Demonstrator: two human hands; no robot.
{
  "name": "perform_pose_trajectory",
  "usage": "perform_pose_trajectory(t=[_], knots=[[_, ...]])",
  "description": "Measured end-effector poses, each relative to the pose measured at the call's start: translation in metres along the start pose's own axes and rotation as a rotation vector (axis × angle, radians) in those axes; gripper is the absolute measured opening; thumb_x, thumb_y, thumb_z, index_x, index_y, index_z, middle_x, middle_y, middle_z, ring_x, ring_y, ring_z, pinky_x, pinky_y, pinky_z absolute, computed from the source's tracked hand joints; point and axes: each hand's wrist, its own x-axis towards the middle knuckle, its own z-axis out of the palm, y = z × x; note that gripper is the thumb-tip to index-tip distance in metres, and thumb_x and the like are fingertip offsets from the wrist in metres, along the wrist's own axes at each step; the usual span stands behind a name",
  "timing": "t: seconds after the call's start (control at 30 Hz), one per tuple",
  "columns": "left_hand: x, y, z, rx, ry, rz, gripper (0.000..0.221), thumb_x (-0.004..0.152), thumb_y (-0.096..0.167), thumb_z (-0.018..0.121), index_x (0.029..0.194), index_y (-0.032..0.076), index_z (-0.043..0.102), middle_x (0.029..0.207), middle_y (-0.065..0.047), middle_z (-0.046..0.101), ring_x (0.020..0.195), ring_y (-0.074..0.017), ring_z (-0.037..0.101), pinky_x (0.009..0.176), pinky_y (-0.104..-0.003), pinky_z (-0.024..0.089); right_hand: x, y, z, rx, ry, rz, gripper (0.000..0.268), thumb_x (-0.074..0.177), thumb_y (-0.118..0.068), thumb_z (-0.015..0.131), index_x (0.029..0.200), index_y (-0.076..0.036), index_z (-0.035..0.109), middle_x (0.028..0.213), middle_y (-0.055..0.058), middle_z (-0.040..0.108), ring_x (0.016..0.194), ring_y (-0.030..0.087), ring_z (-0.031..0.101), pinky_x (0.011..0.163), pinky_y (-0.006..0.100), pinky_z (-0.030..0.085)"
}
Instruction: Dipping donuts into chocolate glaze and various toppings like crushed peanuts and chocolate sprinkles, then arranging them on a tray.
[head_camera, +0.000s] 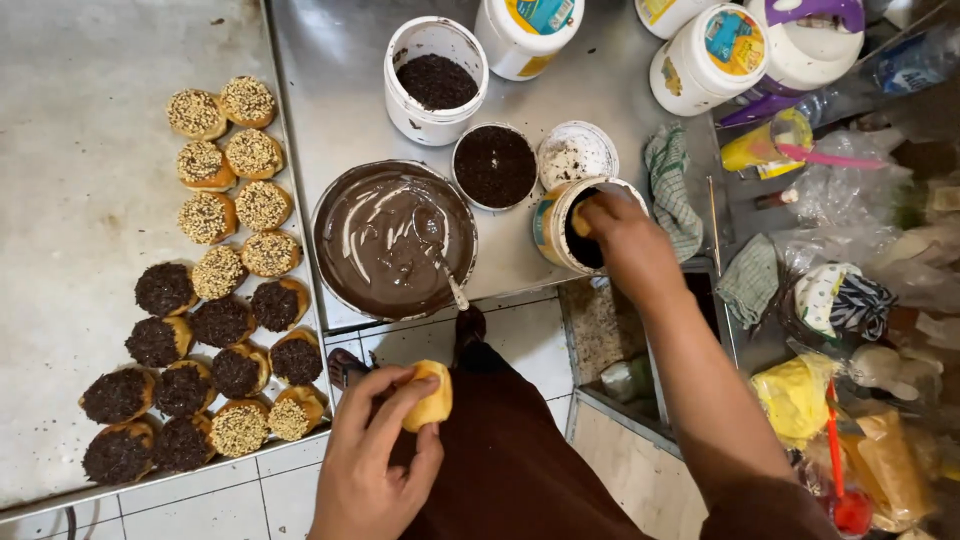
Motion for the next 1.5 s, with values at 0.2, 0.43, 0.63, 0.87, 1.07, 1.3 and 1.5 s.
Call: perform_pose_trajectory(t=[0.2,0.43,0.63,0.87,1.07,1.3,1.5], knots=[[-0.004,-0.002,0.001,-0.021,-0.015,-0.051,0.035,0.078,0.008,0.061,0.112,0.011,0.062,0.112,-0.01,0.054,0.106,-0.0249,0.056,0.089,-0.036,0.049,0.006,0.003,0.007,-0.015,-0.08,0.05,0.035,0.077,0.003,0.061,0.111,-0.002,0.063,0.116,0.015,0.061,0.093,0.038,0.06,0.052,0.049,0.05],[-0.01,-0.007,-0.006,-0.056,-0.018,-0.131,0.037,0.076,0.008,0.061,0.113,0.014,0.063,0.114,-0.008,0.053,0.106,-0.0214,0.057,0.086,-0.032,0.05,-0.01,0.011,-0.013,0.32,-0.02,0.214,0.03,0.088,-0.007,0.056,0.117,-0.002,0.061,0.123,0.019,0.054,0.11,0.037,0.052,0.092,0.048,0.043],[-0.014,-0.01,-0.017,-0.133,0.01,-0.334,0.035,0.073,0.011,0.063,0.107,0.019,0.066,0.116,-0.004,0.054,0.108,-0.0188,0.057,0.063,-0.023,0.065,-0.028,0.039,0.001,1.408,0.301,0.889,0.025,0.089,-0.005,0.049,0.112,-0.008,0.058,0.086,0.008,0.063,0.07,0.015,0.057,0.068,0.031,0.053],[-0.024,-0.017,-0.038,-0.128,0.067,-0.544,0.032,0.075,0.012,0.061,0.104,0.019,0.07,0.116,0.0,0.058,0.105,-0.014,0.062,0.072,-0.025,0.06,-0.027,0.021,-0.009,1.987,0.159,0.598,0.038,0.092,-0.014,0.045,0.125,0.004,0.05,0.108,0.026,0.063,0.102,0.04,0.062,0.081,0.04,0.054],[-0.047,-0.036,-0.059,-0.171,0.25,-0.234,0.028,0.078,0.009,0.059,0.105,0.01,0.064,0.109,-0.009,0.059,0.097,-0.0183,0.061,0.068,-0.024,0.051,0.014,-0.062,-0.022,2.114,-0.126,0.441,0.04,0.077,-0.004,0.052,0.116,0.003,0.058,0.117,0.026,0.059,0.102,0.044,0.058,0.086,0.041,0.05],[-0.091,-0.045,-0.098,-0.259,0.338,-0.446,0.031,0.078,0.007,0.061,0.109,0.012,0.064,0.111,-0.004,0.055,0.083,-0.0138,0.058,0.069,-0.024,0.049,0.102,-0.209,0.038,1.918,-0.458,0.42,0.029,0.091,-0.004,0.043,0.118,0.005,0.052,0.119,0.021,0.059,0.107,0.037,0.058,0.084,0.053,0.051],[-0.13,-0.061,-0.12,-0.275,0.517,-0.484,0.03,0.079,0.006,0.061,0.108,0.013,0.064,0.112,-0.006,0.057,0.083,-0.014,0.057,0.067,-0.025,0.047,0.165,-0.366,0.039,1.486,-0.789,0.214,0.018,0.087,-0.011,0.06,0.099,0.002,0.065,0.096,0.016,0.068,0.083,0.026,0.067,0.066,0.03,0.059]])
